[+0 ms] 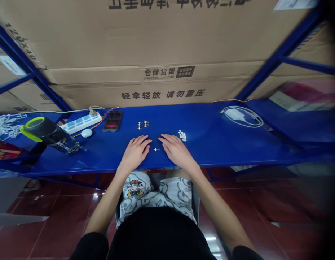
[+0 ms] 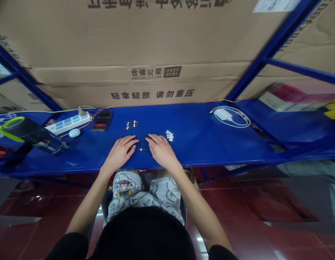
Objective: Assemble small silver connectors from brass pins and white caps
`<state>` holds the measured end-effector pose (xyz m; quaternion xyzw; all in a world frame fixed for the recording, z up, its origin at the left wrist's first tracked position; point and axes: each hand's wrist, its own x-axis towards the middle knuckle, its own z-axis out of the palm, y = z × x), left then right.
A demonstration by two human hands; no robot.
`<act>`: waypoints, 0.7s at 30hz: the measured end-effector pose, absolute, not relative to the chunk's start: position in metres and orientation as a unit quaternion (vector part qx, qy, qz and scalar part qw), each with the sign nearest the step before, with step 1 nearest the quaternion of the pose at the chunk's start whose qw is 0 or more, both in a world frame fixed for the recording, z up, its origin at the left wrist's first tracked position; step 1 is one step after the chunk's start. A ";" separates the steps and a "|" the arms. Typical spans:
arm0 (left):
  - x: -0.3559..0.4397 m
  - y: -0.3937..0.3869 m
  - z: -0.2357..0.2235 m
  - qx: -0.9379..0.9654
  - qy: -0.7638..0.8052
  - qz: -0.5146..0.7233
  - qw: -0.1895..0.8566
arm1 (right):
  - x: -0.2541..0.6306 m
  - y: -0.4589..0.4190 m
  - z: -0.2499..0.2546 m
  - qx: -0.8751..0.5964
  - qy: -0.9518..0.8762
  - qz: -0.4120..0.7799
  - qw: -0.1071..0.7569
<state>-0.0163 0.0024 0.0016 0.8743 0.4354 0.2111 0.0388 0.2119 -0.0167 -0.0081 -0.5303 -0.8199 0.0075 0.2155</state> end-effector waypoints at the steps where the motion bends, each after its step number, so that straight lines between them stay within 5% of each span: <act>1: -0.016 0.003 0.002 0.874 0.435 0.213 0.040 | 0.212 -0.017 -0.008 -0.530 -0.820 0.008 0.216; 14: -0.017 0.002 0.007 0.850 0.432 0.290 0.084 | 0.212 -0.021 0.001 -0.534 -0.816 -0.003 0.223; 21: -0.039 0.011 0.017 0.771 0.476 0.390 0.161 | 0.245 -0.032 0.032 -0.669 -0.714 -0.050 0.199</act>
